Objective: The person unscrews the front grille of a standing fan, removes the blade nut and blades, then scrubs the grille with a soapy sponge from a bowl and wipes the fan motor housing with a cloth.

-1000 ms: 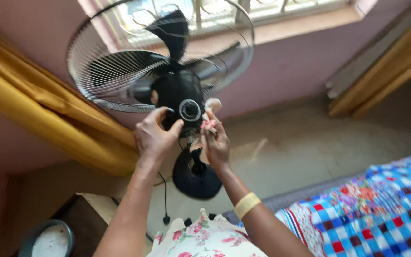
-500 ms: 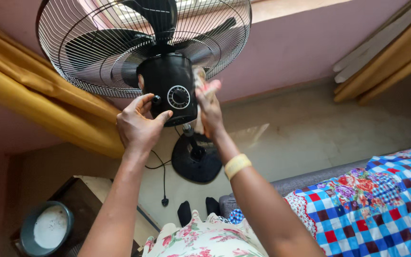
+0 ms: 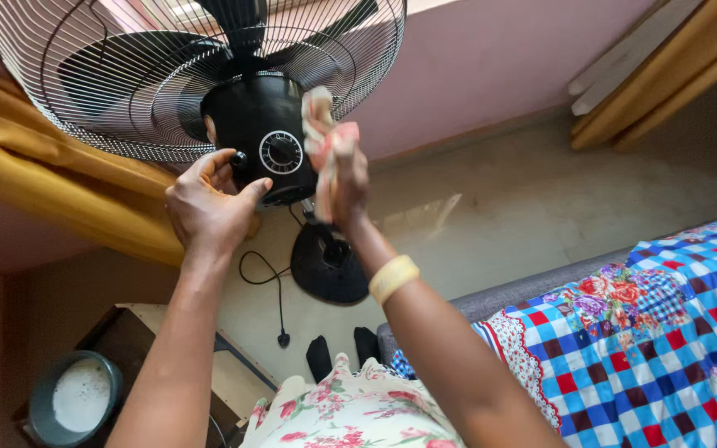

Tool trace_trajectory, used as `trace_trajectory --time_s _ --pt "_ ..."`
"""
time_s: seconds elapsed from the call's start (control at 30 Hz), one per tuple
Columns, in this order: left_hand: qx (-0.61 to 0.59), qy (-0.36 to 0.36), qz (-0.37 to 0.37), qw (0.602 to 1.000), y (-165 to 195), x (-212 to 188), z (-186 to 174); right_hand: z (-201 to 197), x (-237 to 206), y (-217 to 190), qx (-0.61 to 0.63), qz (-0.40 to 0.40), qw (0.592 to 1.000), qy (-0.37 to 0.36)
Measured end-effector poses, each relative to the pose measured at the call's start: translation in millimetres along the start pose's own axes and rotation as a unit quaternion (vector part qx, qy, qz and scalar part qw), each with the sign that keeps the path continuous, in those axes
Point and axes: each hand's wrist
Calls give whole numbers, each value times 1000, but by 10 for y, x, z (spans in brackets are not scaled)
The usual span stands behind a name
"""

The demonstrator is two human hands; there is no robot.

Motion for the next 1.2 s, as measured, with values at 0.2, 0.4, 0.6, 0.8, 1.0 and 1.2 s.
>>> trace_trajectory --time_s 0.2,0.4,0.6,0.8,1.0,1.2 --pt "23 0 3 1000 4 22 -1 54 -526 -327 -335 -167 926 -48" --pt "59 0 -6 998 6 14 -15 209 -150 -486 -334 -133 931 -65" --pt "7 3 14 1000 -15 1 -19 39 -537 -654 -397 -138 903 -84" --pt "11 5 56 998 8 -40 -76 -53 -578 -723 -358 -100 926 -68" --pt "89 63 290 951 146 117 35 61 34 -576 -350 -62 934 -41" --pt "104 21 388 916 167 431 346 -29 -261 -454 -339 -124 928 -95"
Point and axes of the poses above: each hand's wrist, its own x-axis towards the middle knuckle, its own z-axis out of the palm, y = z × x
